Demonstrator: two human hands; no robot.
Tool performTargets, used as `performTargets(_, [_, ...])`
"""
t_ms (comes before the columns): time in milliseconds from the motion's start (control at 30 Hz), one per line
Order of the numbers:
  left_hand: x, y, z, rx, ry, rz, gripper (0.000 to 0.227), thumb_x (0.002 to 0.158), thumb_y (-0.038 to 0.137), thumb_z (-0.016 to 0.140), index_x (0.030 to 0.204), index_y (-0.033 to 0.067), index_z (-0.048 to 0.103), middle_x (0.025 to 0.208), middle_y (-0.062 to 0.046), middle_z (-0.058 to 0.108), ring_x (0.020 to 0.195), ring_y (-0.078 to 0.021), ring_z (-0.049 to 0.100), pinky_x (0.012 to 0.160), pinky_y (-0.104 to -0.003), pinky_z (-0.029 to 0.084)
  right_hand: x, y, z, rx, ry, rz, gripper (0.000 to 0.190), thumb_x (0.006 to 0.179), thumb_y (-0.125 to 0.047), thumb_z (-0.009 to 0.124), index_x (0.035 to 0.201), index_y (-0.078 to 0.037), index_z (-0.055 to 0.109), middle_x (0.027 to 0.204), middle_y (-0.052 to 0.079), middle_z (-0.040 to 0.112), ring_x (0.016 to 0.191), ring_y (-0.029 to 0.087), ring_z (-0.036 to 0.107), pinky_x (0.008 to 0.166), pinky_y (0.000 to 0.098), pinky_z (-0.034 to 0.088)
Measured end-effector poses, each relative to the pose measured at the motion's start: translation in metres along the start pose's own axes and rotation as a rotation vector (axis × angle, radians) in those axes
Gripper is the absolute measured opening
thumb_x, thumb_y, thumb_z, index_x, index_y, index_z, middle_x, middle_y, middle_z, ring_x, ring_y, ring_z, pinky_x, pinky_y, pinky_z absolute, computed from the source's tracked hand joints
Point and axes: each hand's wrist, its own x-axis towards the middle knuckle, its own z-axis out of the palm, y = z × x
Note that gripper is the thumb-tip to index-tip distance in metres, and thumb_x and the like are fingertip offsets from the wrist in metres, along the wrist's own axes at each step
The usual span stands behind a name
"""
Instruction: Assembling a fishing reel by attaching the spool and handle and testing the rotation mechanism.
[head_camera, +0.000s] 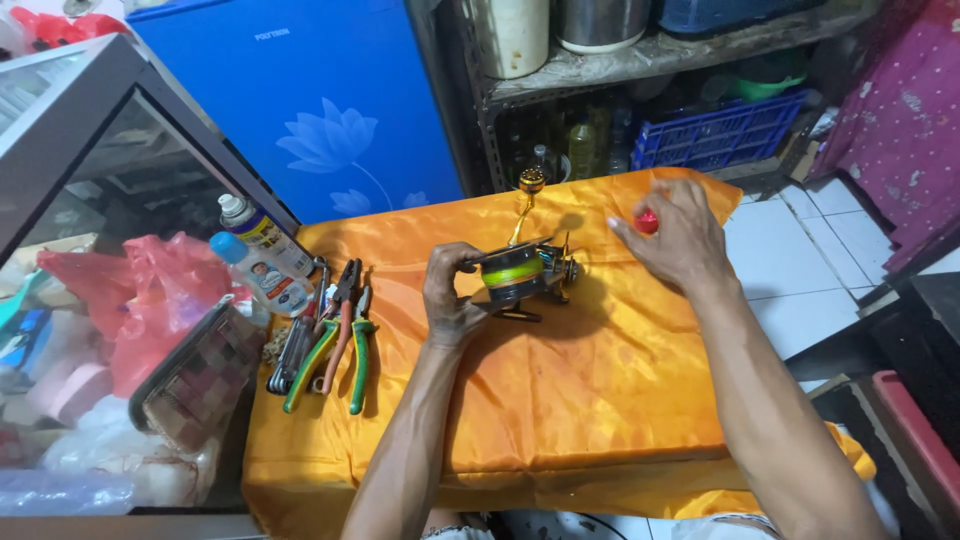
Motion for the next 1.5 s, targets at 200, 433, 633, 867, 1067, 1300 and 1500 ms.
performTargets(200, [0.000,0.002,0.000,0.055,-0.027,0.009,0.050,0.070,0.028,0.098,0.107,0.0068,0.070,0.097,-0.008,0.067,0.087,-0.0252,0.066,0.070,-0.033,0.060,0.005,0.025,0.020,-0.175,-0.286,0.245,0.029,0.091,-0.039,0.074,0.110,-0.018,0.080,0.134,0.011,0.062,0.135,0.033,0.053,0.109,0.0461,0.046])
performTargets(433, [-0.001,0.000,0.000,0.050,-0.032,-0.008,0.055,0.067,0.030,0.099,0.107,0.0071,0.070,0.098,-0.007,0.067,0.087,-0.0235,0.065,0.070,-0.031,0.060,0.005,0.043,0.035,-0.118,-0.146,0.222,0.023,0.089,-0.034,0.076,0.105,-0.019,0.068,0.117,0.006,0.062,0.125,0.028,0.054,0.101,0.0428,0.049])
performTargets(633, [0.000,0.005,0.000,0.045,-0.041,0.000,0.054,0.069,0.031,0.098,0.107,0.0058,0.069,0.097,-0.008,0.067,0.087,-0.0249,0.065,0.070,-0.032,0.060,0.009,0.065,0.060,-0.155,-0.169,0.240,0.031,0.091,-0.037,0.074,0.115,-0.019,0.070,0.122,0.008,0.062,0.128,0.028,0.053,0.103,0.0456,0.048])
performTargets(867, [0.002,0.002,0.001,0.064,0.035,-0.113,0.056,0.066,0.021,0.101,0.109,0.0078,0.068,0.098,-0.007,0.065,0.091,-0.0230,0.064,0.069,-0.032,0.059,0.010,0.065,0.062,-0.169,-0.145,0.224,0.017,0.094,-0.035,0.069,0.100,-0.021,0.076,0.107,0.006,0.070,0.118,0.029,0.061,0.102,0.0410,0.047])
performTargets(1067, [0.000,0.003,0.000,0.081,0.039,-0.111,0.056,0.067,0.024,0.101,0.108,0.0074,0.067,0.098,-0.007,0.064,0.092,-0.0235,0.064,0.070,-0.032,0.060,0.005,0.060,0.059,-0.130,-0.122,0.260,0.025,0.088,-0.041,0.073,0.101,-0.021,0.068,0.112,0.005,0.066,0.127,0.030,0.054,0.103,0.0488,0.045])
performTargets(1300, [-0.002,-0.002,0.001,0.055,0.012,-0.066,0.059,0.065,0.028,0.101,0.109,0.0070,0.068,0.100,-0.007,0.065,0.093,-0.0251,0.066,0.070,-0.032,0.060,0.010,-0.025,0.017,0.244,0.380,-0.420,0.043,0.096,-0.053,0.070,0.110,-0.013,0.074,0.133,0.016,0.062,0.133,0.041,0.051,0.118,0.0520,0.036])
performTargets(1500, [-0.011,-0.013,0.001,0.103,-0.045,0.010,0.062,0.061,0.030,0.102,0.107,0.0054,0.069,0.099,-0.008,0.066,0.091,-0.0261,0.067,0.070,-0.033,0.062,-0.012,-0.089,0.026,0.537,0.254,-0.715,0.045,0.090,-0.060,0.065,0.113,-0.025,0.080,0.147,0.014,0.054,0.142,0.041,0.041,0.121,0.0515,0.028])
